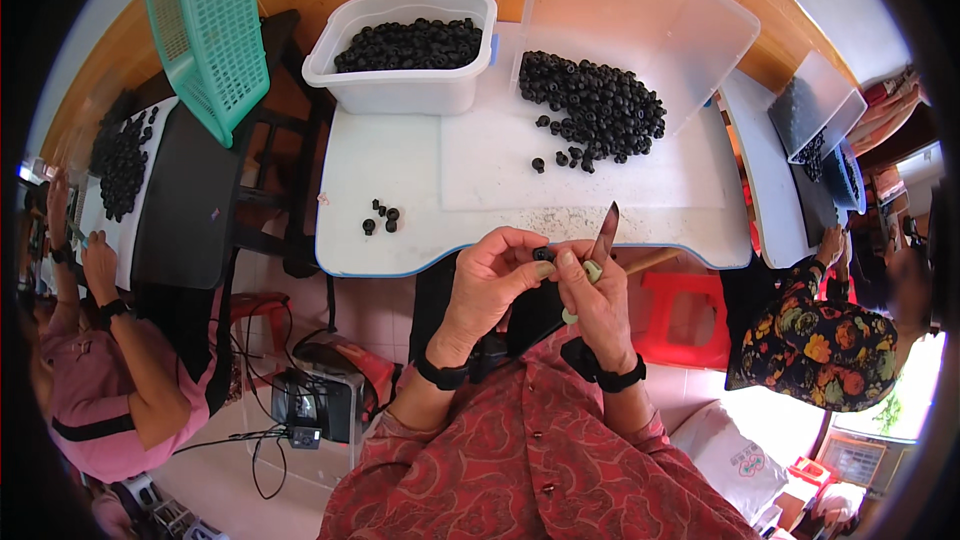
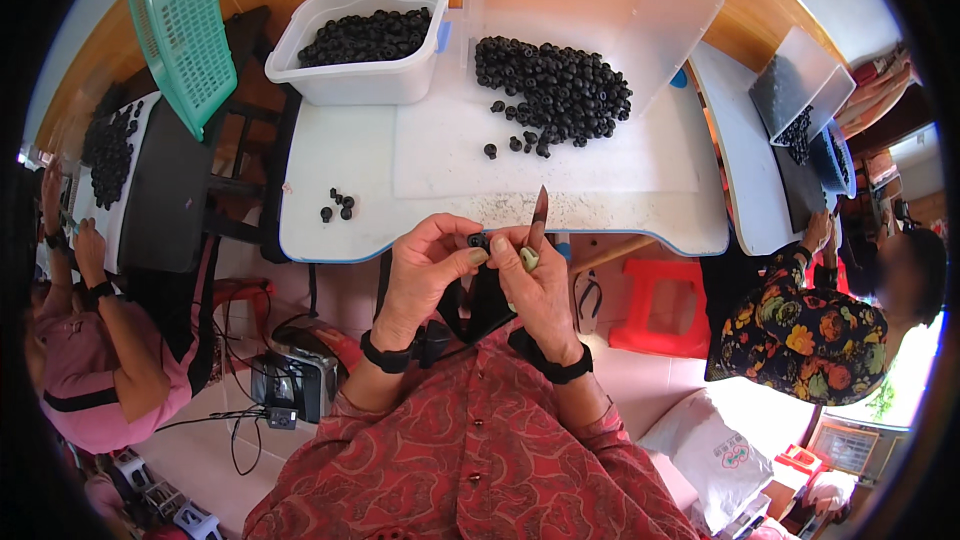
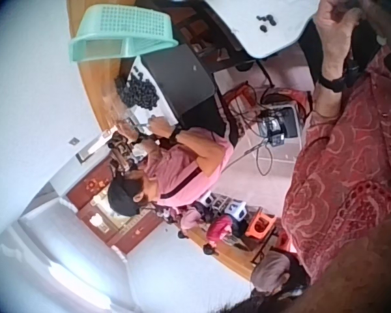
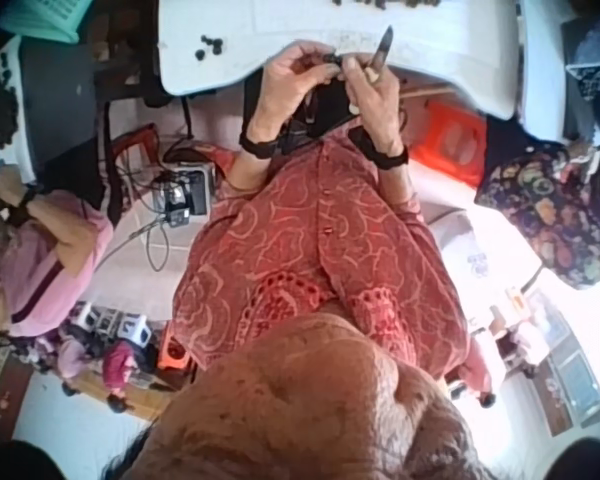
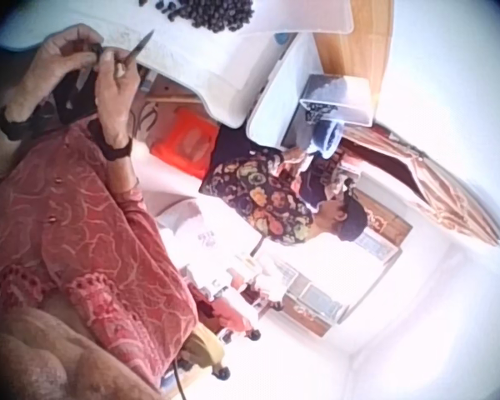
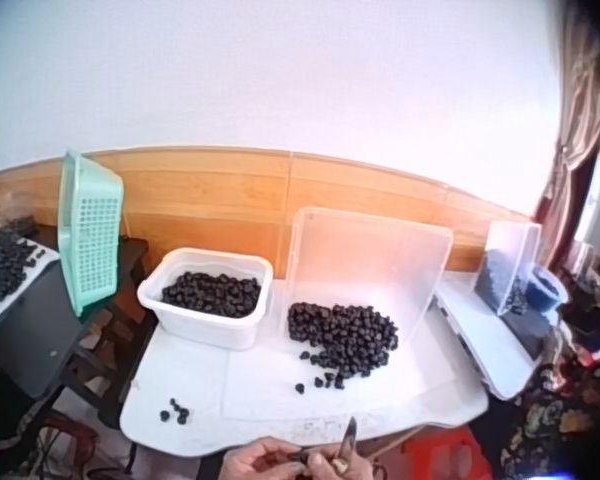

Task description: Manually inspect, slice, or trim small raw black rubber or plastic components on a clean production table using a knife.

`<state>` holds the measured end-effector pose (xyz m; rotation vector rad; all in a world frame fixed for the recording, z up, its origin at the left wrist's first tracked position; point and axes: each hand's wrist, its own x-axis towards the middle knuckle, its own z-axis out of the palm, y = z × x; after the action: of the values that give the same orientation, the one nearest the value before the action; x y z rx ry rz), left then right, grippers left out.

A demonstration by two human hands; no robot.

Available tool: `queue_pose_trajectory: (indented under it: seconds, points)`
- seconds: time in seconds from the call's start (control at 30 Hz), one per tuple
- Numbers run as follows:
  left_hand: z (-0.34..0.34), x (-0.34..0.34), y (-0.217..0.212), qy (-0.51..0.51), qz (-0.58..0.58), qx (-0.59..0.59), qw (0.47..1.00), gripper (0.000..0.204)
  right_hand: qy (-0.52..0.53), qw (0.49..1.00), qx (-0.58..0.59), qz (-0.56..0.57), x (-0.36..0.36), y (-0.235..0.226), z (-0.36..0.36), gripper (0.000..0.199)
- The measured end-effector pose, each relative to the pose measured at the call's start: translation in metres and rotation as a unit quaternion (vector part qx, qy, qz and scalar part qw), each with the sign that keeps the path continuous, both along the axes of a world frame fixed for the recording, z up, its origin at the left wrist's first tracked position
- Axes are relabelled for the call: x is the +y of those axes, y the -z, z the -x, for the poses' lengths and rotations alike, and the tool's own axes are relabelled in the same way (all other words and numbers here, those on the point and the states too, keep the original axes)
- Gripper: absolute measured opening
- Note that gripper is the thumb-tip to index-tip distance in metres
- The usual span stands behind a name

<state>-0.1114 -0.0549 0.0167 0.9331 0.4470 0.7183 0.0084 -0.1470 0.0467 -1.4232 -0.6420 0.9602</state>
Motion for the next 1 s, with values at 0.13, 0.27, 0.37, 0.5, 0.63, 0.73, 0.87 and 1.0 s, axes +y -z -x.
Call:
queue_pose_trajectory:
  seconds: [0.13, 0.27, 0.37, 0.5, 0.63, 0.73, 0.87, 1.0]
  points:
    - [0.0, -0.001, -0.001, 0.013, -0.006, 0.012, 1.0, 0.023, -0.004, 0.999, -0.037, -0.019, 0.001, 0.005, 0.001, 0.017]
    - [0.001, -0.001, 0.004, 0.008, -0.021, 0.016, 1.0, 0.022, 0.001, 0.999, -0.043, -0.016, 0.002, 0.003, 0.002, 0.016]
    - [0.001, 0.0, 0.002, 0.004, -0.025, 0.019, 0.999, 0.022, -0.012, 0.999, -0.047, -0.002, 0.001, 0.002, 0.001, 0.015]
    - [0.002, 0.0, 0.004, -0.002, -0.04, 0.029, 0.999, 0.02, -0.034, 0.987, -0.158, 0.004, 0.002, 0.007, -0.002, 0.02]
    - [0.004, 0.002, -0.001, 0.001, -0.049, 0.038, 0.998, 0.019, -0.07, 0.963, -0.258, 0.013, 0.005, -0.001, -0.007, 0.021]
    - [0.006, 0.004, -0.001, 0.011, -0.069, 0.046, 0.996, 0.017, -0.075, 0.965, -0.252, 0.02, 0.005, 0.001, -0.009, 0.023]
    - [0.006, 0.007, -0.006, 0.009, -0.113, 0.042, 0.993, 0.016, -0.061, 0.981, -0.175, 0.051, 0.007, -0.005, -0.006, 0.024]
    - [0.001, 0.004, -0.007, -0.01, -0.099, 0.046, 0.994, 0.016, -0.03, 0.989, -0.136, 0.055, 0.009, -0.001, -0.002, 0.024]
